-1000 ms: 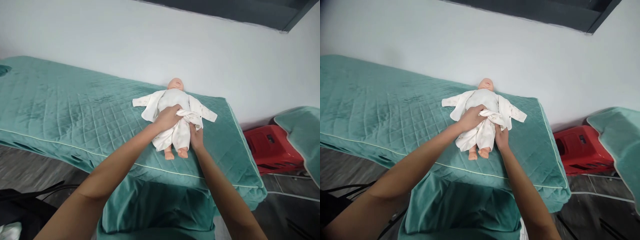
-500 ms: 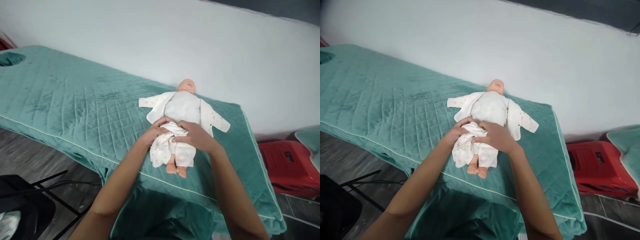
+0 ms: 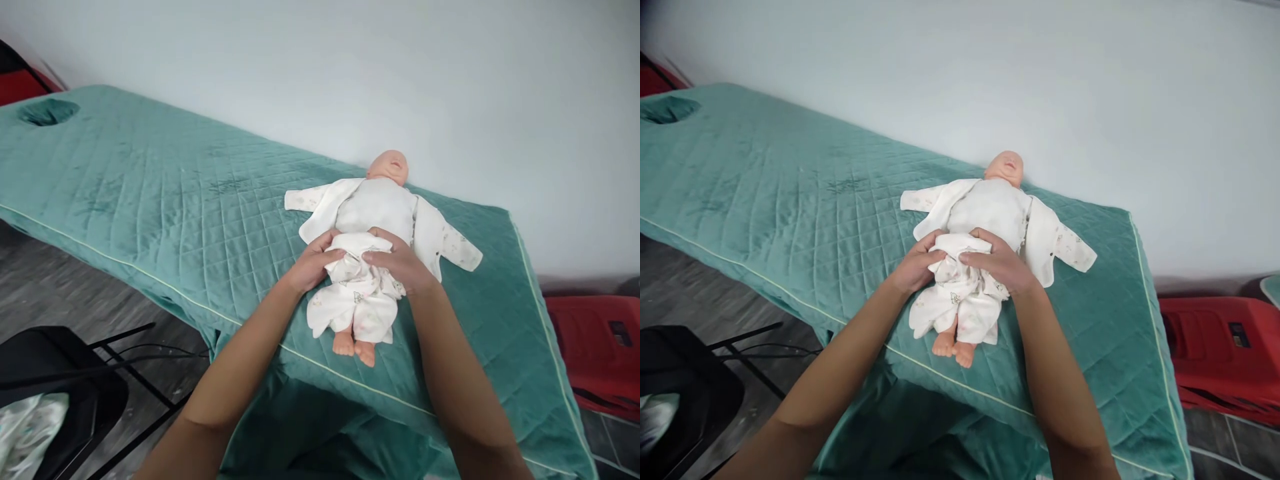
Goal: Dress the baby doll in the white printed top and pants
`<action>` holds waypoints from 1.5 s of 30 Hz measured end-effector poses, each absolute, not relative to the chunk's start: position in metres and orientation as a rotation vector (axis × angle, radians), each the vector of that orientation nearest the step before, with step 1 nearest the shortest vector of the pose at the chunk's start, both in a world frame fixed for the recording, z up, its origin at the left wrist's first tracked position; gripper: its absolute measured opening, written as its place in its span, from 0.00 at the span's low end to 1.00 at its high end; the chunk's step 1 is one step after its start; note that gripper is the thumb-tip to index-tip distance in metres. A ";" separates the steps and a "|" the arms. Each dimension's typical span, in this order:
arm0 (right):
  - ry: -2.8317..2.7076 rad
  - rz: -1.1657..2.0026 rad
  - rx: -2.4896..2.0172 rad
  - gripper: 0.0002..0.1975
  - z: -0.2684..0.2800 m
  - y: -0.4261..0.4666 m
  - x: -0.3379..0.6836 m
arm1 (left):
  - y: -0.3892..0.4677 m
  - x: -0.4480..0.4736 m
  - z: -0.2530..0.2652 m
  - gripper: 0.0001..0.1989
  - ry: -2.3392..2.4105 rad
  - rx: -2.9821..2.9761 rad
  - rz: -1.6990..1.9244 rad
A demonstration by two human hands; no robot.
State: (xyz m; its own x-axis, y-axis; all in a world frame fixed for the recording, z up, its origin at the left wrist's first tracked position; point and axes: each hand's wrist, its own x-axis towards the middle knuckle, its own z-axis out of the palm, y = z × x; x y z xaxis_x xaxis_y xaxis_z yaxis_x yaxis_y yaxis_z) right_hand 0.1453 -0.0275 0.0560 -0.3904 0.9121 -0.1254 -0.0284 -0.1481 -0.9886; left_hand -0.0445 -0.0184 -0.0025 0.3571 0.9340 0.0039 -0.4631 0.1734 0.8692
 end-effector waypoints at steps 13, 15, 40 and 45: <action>-1.223 1.505 -1.091 0.18 0.043 -0.028 0.139 | -0.024 -0.048 -0.003 0.45 0.712 1.212 0.954; -1.217 1.500 -1.073 0.18 0.042 -0.027 0.137 | -0.025 -0.049 0.000 0.42 0.677 1.185 0.904; -1.290 1.636 -0.984 0.23 0.039 -0.033 0.141 | -0.022 -0.043 -0.009 0.26 0.559 0.968 0.985; -1.510 1.524 -1.020 0.22 0.041 -0.039 0.139 | -0.045 -0.036 0.008 0.24 0.589 0.817 1.122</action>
State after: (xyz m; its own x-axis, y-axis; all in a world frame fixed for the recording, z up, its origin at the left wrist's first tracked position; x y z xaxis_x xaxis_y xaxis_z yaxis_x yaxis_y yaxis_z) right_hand 0.1387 -0.0392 0.0414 -0.4034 0.9144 -0.0338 0.0249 -0.0259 -0.9994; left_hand -0.0358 -0.0453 0.0079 0.3383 0.9410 -0.0119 -0.5446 0.2061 0.8130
